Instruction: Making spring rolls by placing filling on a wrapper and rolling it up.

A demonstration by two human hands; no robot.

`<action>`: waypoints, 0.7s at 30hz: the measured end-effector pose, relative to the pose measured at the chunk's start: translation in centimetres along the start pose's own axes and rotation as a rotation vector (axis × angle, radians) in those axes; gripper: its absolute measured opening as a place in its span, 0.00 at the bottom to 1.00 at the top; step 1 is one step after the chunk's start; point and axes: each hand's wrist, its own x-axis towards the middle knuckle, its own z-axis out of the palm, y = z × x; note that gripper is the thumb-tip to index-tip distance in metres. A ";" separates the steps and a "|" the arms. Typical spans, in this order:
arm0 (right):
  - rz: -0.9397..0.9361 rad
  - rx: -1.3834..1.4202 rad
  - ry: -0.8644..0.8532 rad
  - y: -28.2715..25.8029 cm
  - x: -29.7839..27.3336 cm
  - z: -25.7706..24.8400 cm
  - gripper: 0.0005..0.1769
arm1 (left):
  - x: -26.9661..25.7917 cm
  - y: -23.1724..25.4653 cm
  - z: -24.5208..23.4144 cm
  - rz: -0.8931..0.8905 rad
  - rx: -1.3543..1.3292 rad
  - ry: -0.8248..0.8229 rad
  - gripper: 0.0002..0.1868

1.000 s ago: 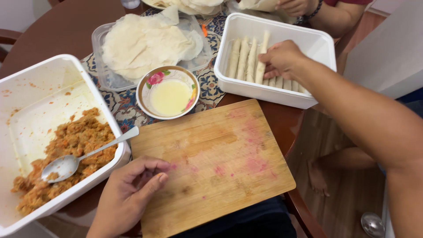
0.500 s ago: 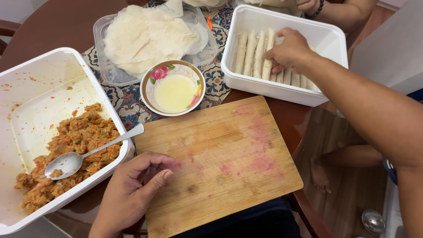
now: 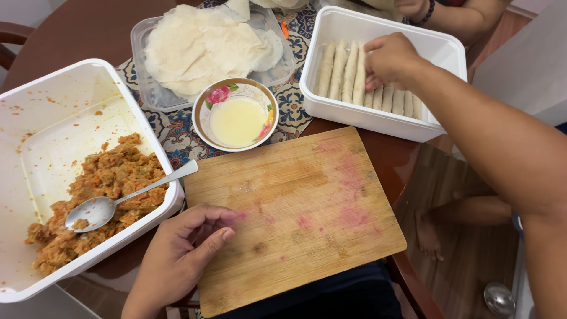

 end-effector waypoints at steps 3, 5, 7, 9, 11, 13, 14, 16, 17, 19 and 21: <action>-0.020 -0.039 -0.015 0.0 -0.2 -0.9 0.23 | -0.6 -0.6 -0.4 0.010 0.058 0.052 0.12; -0.055 -0.098 -0.017 0.4 -0.3 -1.0 0.18 | -0.8 -1.1 -0.6 0.027 0.089 0.089 0.12; -0.011 0.033 -0.139 1.2 -0.2 -0.6 0.16 | -1.0 -2.0 -0.6 0.140 -0.024 0.079 0.11; -0.094 -0.078 -0.112 2.3 1.9 -2.0 0.17 | -1.2 -2.6 -0.5 0.176 -0.104 0.085 0.10; -0.181 -0.186 -0.090 0.6 2.1 -2.2 0.17 | -1.5 -2.8 -0.7 0.213 -0.180 0.096 0.09; -1.158 -0.713 0.468 -3.5 0.2 -1.9 0.09 | -1.9 -3.2 -0.3 0.480 -0.198 0.101 0.09; -1.172 -0.713 0.458 -5.9 -0.8 0.0 0.09 | -1.9 -3.5 -0.1 0.481 -0.203 0.117 0.09; -1.026 -0.567 0.080 -10.6 -3.1 4.2 0.10 | -1.9 -4.1 -0.2 0.553 -0.212 0.155 0.10; -1.042 -0.564 0.069 -12.1 -3.0 6.8 0.10 | -2.0 -4.6 -0.3 0.554 -0.210 0.174 0.10; -1.033 -0.774 -0.218 -15.0 -3.0 12.0 0.14 | -2.0 -5.7 -0.4 0.568 -0.235 0.191 0.09; -1.075 -0.869 -0.260 -15.4 -0.3 15.4 0.18 | -2.0 -5.3 -0.5 0.570 -0.225 0.201 0.10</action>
